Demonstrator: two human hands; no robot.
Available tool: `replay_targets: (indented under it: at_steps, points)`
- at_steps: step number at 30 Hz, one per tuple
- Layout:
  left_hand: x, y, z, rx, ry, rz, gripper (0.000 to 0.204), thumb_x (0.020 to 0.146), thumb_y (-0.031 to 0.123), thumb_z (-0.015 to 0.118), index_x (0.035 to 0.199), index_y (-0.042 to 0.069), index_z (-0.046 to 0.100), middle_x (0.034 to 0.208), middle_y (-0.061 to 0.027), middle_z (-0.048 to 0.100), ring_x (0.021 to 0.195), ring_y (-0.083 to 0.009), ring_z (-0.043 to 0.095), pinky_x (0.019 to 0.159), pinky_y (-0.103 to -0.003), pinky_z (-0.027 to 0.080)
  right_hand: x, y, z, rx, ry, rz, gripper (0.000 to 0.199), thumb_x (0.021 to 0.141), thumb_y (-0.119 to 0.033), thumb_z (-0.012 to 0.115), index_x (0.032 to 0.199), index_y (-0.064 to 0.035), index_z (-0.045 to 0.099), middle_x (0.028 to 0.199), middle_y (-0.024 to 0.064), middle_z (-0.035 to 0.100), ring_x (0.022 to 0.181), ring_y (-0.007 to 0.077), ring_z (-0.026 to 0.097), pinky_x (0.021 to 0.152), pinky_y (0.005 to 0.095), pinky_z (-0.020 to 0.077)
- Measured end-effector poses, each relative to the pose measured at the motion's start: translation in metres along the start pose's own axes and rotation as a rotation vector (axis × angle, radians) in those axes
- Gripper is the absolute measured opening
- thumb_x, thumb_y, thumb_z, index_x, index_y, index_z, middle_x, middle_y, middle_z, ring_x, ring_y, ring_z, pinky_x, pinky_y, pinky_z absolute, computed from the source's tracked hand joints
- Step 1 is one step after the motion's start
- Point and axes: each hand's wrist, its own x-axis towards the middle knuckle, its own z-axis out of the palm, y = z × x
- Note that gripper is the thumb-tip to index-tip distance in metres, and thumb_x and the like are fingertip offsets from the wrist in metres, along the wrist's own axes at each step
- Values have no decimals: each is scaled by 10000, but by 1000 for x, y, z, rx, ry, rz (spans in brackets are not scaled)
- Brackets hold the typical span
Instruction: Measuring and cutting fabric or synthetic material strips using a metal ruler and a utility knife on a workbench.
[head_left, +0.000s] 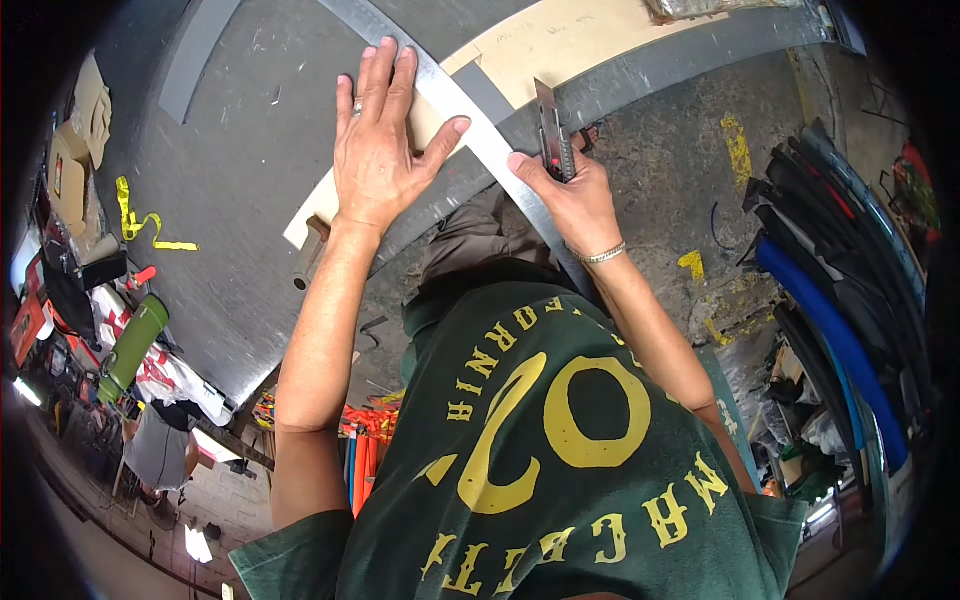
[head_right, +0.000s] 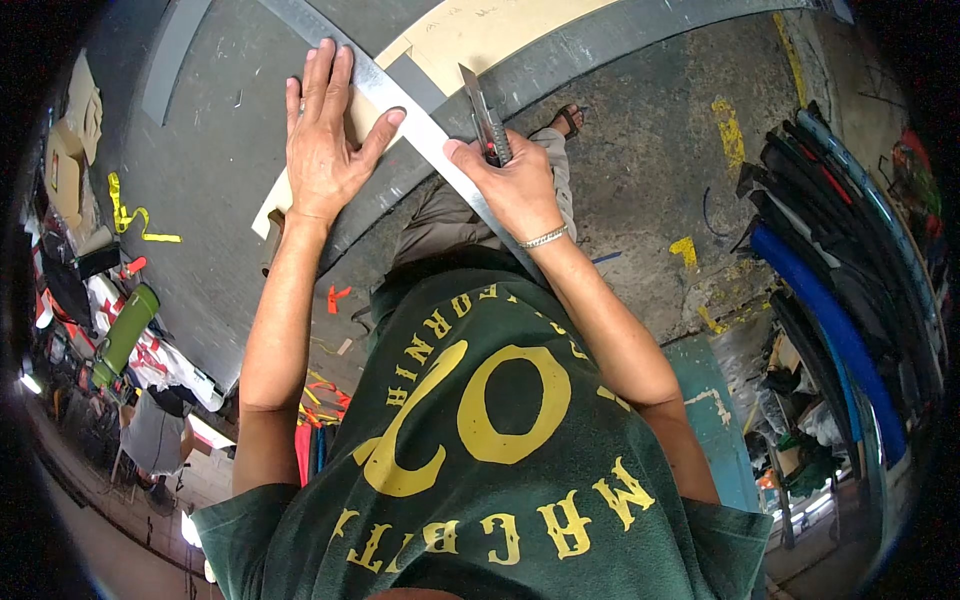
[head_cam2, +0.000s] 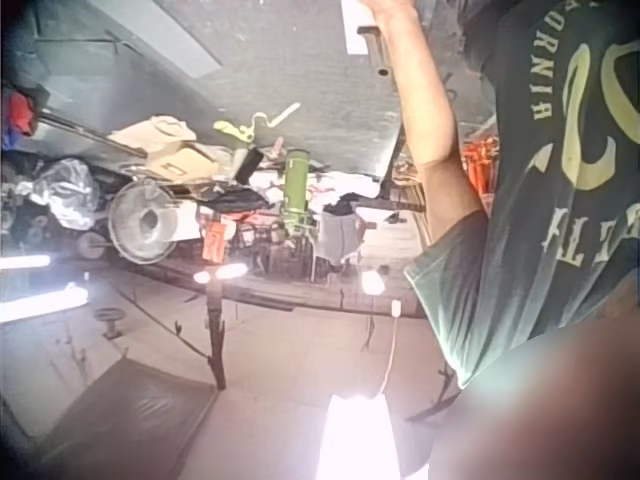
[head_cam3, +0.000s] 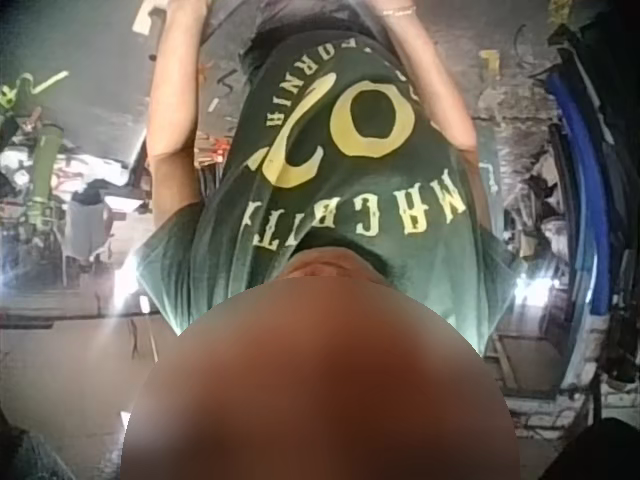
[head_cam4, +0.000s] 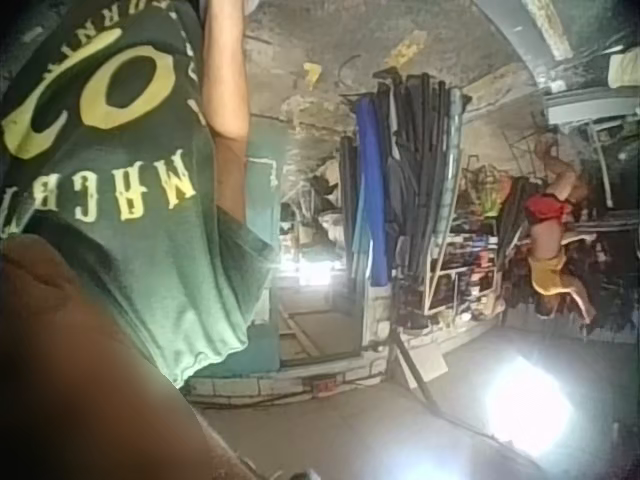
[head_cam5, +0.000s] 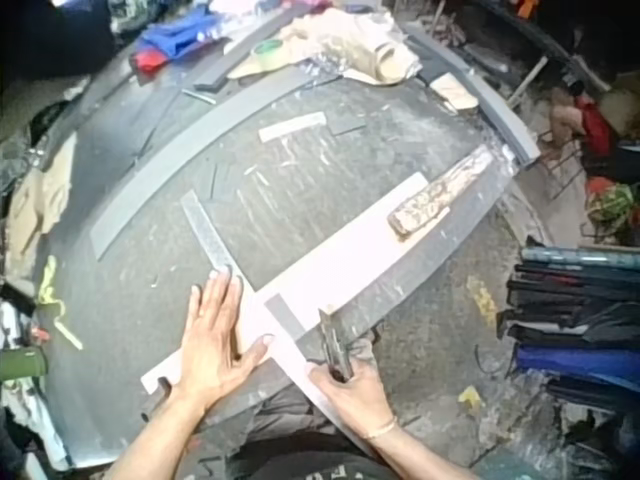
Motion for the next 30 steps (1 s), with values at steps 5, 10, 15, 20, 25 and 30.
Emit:
replay_targets:
  at_steps: [5, 10, 15, 20, 25, 30]
  points:
    - [0, -2, 1, 34, 6, 13, 893, 903, 612, 696, 1528, 19, 462, 1626, -166, 391, 1531, -320, 343, 1258, -550, 209, 0, 0, 0, -6, 6, -17, 313, 901, -306, 839, 965, -4, 788, 823, -4, 704, 766, 69, 593, 713, 251, 495]
    - [0, -1, 0, 25, 8, 9, 888, 900, 614, 699, 1525, 26, 470, 1625, -158, 395, 1533, -310, 339, 1263, -546, 203, 1, 4, 4, 37, 32, -76, 283, 898, -265, 830, 859, -3, 729, 737, -16, 669, 679, 55, 559, 621, 251, 470]
    - [0, 0, 0, 29, 11, 7, 888, 896, 613, 703, 1526, 32, 469, 1625, -154, 396, 1535, -308, 337, 1263, -544, 206, 0, 2, 3, 25, 40, -63, 283, 890, -261, 840, 850, -5, 725, 731, -13, 670, 676, 56, 560, 619, 253, 474]
    - [0, 0, 1, 23, 15, 2, 891, 894, 616, 701, 1527, 34, 466, 1624, -152, 399, 1533, -309, 340, 1262, -546, 207, 0, 3, 0, 8, 1, -6, 281, 906, -273, 835, 961, -6, 768, 853, -2, 716, 780, 63, 591, 723, 246, 495]
    - [0, 1, -2, -12, 8, -11, 886, 897, 585, 720, 1557, 64, 442, 1634, -150, 393, 1543, -312, 322, 1271, -533, 184, 1, 1, -1, -6, -5, 9, 277, 905, -266, 835, 971, -9, 759, 867, 2, 722, 793, 64, 597, 741, 243, 497]
    - [-1, 0, -2, -10, 9, -11, 884, 899, 591, 716, 1557, 67, 444, 1640, -137, 386, 1545, -300, 320, 1273, -527, 189, 0, -2, -1, -64, 6, 33, 288, 907, -268, 835, 999, -3, 768, 900, 16, 738, 821, 68, 614, 772, 245, 506]
